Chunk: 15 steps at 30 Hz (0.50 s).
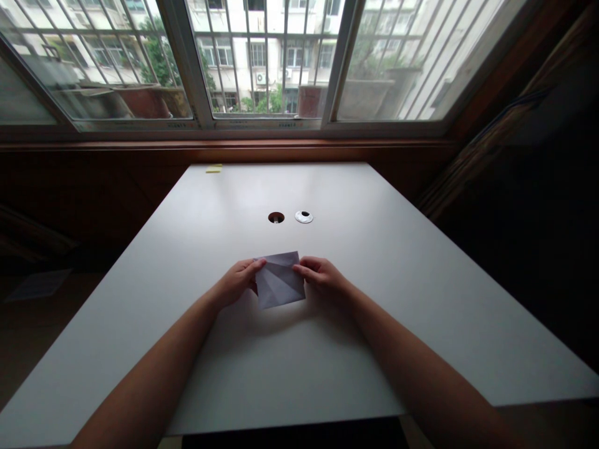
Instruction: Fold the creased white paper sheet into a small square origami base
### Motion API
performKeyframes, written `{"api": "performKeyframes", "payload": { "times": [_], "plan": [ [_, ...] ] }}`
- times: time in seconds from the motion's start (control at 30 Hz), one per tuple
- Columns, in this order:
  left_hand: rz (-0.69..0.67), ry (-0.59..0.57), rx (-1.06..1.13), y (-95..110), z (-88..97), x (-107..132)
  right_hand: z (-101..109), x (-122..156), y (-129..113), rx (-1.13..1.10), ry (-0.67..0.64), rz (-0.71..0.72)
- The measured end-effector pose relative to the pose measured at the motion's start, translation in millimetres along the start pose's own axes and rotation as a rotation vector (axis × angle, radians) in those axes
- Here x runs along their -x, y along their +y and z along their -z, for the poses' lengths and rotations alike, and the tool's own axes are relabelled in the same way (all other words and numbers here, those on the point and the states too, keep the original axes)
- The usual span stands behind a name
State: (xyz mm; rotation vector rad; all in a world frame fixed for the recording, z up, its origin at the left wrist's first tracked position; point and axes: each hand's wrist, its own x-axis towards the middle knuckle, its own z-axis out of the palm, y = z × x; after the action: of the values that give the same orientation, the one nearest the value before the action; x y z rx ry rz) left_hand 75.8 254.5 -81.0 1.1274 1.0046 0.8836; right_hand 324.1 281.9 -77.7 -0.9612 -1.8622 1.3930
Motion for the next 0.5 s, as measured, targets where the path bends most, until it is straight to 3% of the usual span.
{"api": "performKeyframes", "payload": {
  "times": [0.5],
  "plan": [
    [-0.104, 0.069, -0.016, 2.6, 4.7, -1.7, -0.6, -0.9, 4.7, 0.018, 0.05, -0.008]
  ]
}}
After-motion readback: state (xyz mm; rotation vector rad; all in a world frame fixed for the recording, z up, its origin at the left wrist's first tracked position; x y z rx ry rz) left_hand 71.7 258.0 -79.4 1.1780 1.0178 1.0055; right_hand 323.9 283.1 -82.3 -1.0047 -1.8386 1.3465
